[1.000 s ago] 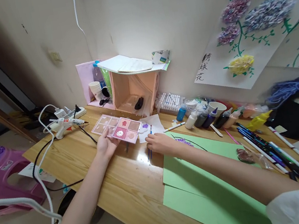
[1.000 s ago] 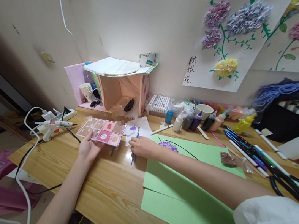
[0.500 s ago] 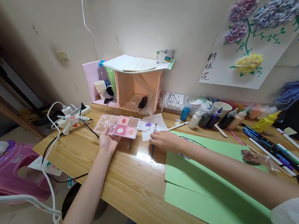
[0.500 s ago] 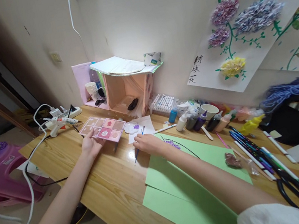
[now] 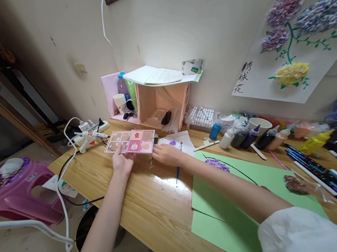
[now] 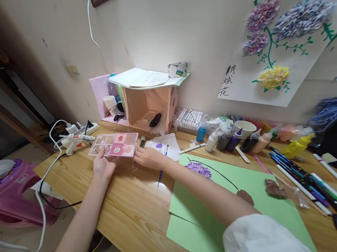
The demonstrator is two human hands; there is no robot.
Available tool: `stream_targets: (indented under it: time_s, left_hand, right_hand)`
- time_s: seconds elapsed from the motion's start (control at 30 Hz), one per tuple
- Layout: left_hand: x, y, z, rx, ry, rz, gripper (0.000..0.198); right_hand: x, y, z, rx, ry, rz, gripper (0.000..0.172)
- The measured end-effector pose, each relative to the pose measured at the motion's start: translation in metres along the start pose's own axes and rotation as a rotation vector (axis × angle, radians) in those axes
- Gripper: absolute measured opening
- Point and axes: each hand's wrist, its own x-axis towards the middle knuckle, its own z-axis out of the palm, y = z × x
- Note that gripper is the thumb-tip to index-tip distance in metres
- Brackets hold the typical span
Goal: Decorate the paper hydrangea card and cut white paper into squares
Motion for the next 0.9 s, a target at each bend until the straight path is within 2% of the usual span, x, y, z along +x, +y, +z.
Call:
stream_targets:
  time_s: [0.1, 0.13, 0.2, 0.23, 0.3, 0.33, 0.4, 0.5, 0.6, 0.7, 0.8, 0.9]
  left_hand:
    - [-0.004, 0.002, 0.003, -0.01, -0.048, 0.008, 0.039]
    - [-0.005, 0.002, 0.004, -0.012, -0.069, 0.008, 0.04]
    - [-0.008, 0.002, 0.006, -0.005, -0.12, -0.007, 0.041]
    - [-0.01, 0.0, 0.007, 0.005, -0.143, -0.027, 0.041]
    - [-0.012, -0.004, 0.009, 0.038, -0.169, -0.096, 0.041]
    - [-0.013, -0.007, 0.01, 0.056, -0.176, -0.142, 0.041]
    - [-0.016, -0.013, 0.012, 0.087, -0.183, -0.225, 0.042]
    - [-0.02, -0.022, 0.014, 0.125, -0.162, -0.293, 0.043]
    - [-0.025, -0.027, 0.016, 0.157, -0.152, -0.343, 0.044]
    - [-0.027, -0.028, 0.018, 0.172, -0.143, -0.355, 0.043]
    - [-0.026, -0.029, 0.017, 0.177, -0.142, -0.341, 0.043]
    - [-0.024, -0.031, 0.014, 0.187, -0.126, -0.343, 0.042]
  right_hand:
    - [-0.026, 0.008, -0.022, -0.005, 0.174, 0.209, 0.024]
    - [-0.036, 0.009, -0.032, -0.001, 0.275, 0.308, 0.024]
    - [-0.054, 0.008, -0.054, 0.162, 0.689, 0.551, 0.011]
    - [-0.06, 0.006, -0.066, 0.259, 0.819, 0.632, 0.009]
    - [-0.066, 0.001, -0.086, 0.445, 0.978, 0.692, 0.007]
    - [-0.065, -0.001, -0.095, 0.515, 1.004, 0.681, 0.006]
    - [-0.058, -0.006, -0.108, 0.591, 0.998, 0.629, 0.007]
    - [-0.045, -0.01, -0.115, 0.518, 0.941, 0.524, 0.008]
    - [-0.037, -0.012, -0.112, 0.429, 0.777, 0.446, 0.008]
    - [-0.035, -0.014, -0.109, 0.493, 0.596, 0.466, 0.008]
    - [-0.036, -0.014, -0.11, 0.536, 0.617, 0.516, 0.01]
    - [-0.036, -0.014, -0.113, 0.517, 0.518, 0.447, 0.009]
